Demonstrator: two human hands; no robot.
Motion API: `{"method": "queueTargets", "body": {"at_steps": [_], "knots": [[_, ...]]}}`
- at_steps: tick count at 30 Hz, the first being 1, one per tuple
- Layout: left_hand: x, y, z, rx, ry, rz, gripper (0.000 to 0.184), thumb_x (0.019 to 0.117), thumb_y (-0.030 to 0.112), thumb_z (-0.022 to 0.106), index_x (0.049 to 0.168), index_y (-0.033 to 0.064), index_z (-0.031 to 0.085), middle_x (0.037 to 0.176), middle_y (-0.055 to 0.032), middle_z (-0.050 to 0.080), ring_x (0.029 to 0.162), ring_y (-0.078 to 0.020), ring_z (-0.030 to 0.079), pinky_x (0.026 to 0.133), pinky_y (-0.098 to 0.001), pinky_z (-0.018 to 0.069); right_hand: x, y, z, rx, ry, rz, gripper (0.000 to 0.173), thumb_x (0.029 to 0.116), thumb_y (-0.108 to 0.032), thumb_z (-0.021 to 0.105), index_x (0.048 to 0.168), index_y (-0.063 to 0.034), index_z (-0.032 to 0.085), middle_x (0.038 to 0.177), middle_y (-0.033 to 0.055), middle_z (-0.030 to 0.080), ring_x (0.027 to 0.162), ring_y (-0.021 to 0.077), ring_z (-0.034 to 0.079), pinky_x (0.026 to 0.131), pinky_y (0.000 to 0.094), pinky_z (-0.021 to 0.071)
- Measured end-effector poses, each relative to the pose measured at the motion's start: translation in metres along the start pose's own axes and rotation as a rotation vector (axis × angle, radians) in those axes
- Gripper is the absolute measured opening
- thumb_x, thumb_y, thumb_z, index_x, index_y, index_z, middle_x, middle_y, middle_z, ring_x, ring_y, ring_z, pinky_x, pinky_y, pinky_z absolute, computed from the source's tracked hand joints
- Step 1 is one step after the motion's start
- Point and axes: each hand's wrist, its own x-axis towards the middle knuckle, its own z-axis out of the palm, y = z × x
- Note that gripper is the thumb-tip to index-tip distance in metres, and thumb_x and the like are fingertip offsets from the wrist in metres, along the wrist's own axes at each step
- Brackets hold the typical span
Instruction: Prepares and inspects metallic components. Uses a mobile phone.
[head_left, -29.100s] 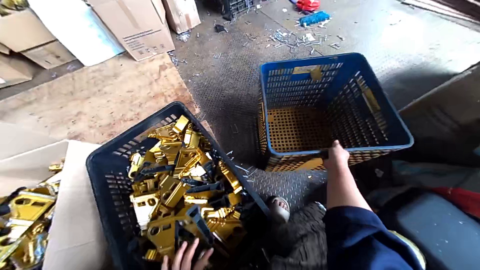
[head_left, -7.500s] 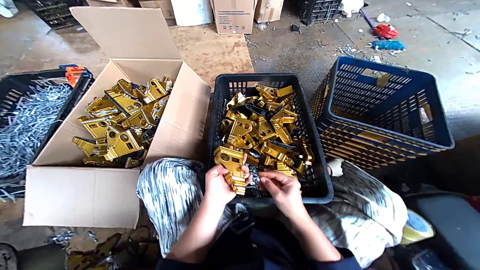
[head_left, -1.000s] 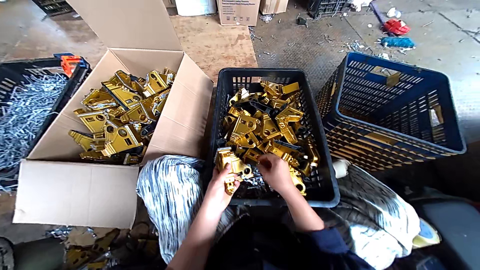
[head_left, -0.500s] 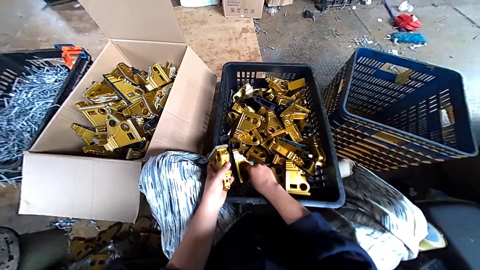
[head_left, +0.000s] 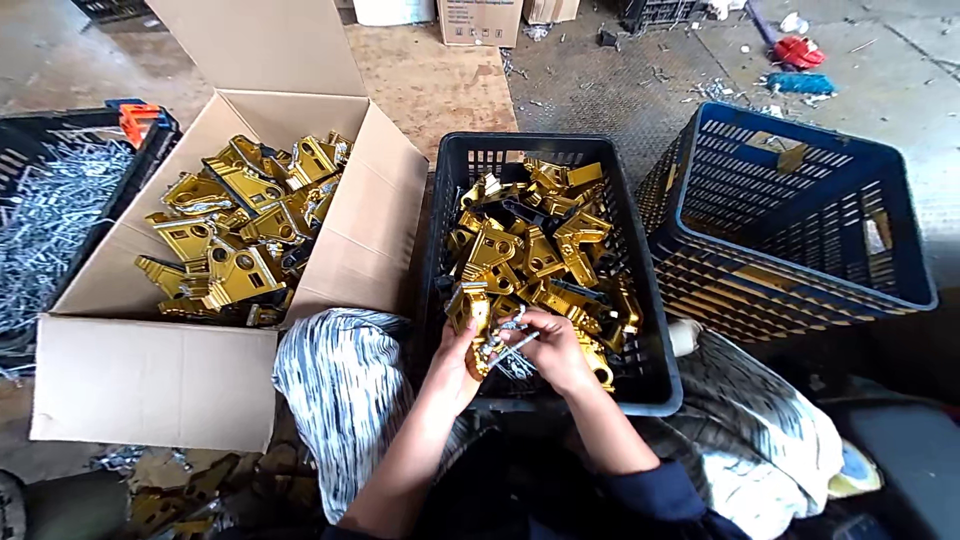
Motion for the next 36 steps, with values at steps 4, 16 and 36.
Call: {"method": "queueTargets", "body": {"at_steps": [4, 16, 36], "knots": [[0.009, 0.012, 0.004, 0.132, 0.1, 0.078, 0.043, 0.1101, 0.022, 0.043, 0.15, 0.0168, 0.027, 0.102, -0.0135, 0.062, 0.078, -0.0199, 0.067, 0.068, -0.0316, 0.0589, 0.0, -0.004, -0.022, -0.625, 0.138, -0.194, 0.008, 0.0862, -0.02, 0.08, 0.09, -0.0135, 0.081, 0.106, 0.0031, 0.073, 0.104, 0.0197, 0.064, 0.087, 0.0404, 0.0526], [-0.001, 0.002, 0.014, 0.179, -0.183, 0.009, 0.088, 0.0795, -0.003, 0.074, 0.149, 0.0108, 0.022, 0.115, -0.0139, 0.061, 0.09, -0.0186, 0.067, 0.078, -0.0312, 0.0586, -0.004, -0.004, 0.0, -0.058, 0.115, -0.173, 0.004, 0.0874, -0.003, 0.076, 0.092, -0.0035, 0.076, 0.09, 0.0032, 0.075, 0.08, 0.0082, 0.068, 0.075, 0.0262, 0.0586], [-0.026, -0.014, 0.0, 1.003, -0.299, 0.309, 0.099, 0.0822, 0.027, 0.08, 0.16, 0.0014, 0.025, 0.153, -0.0207, 0.039, 0.137, -0.0218, 0.047, 0.111, -0.0349, 0.0457, -0.037, 0.004, 0.0, 0.66, -0.043, 0.23, 0.098, 0.0702, -0.062, 0.086, 0.139, -0.0049, 0.046, 0.12, 0.0063, 0.071, 0.107, 0.0166, 0.07, 0.093, 0.0381, 0.0594]]}}
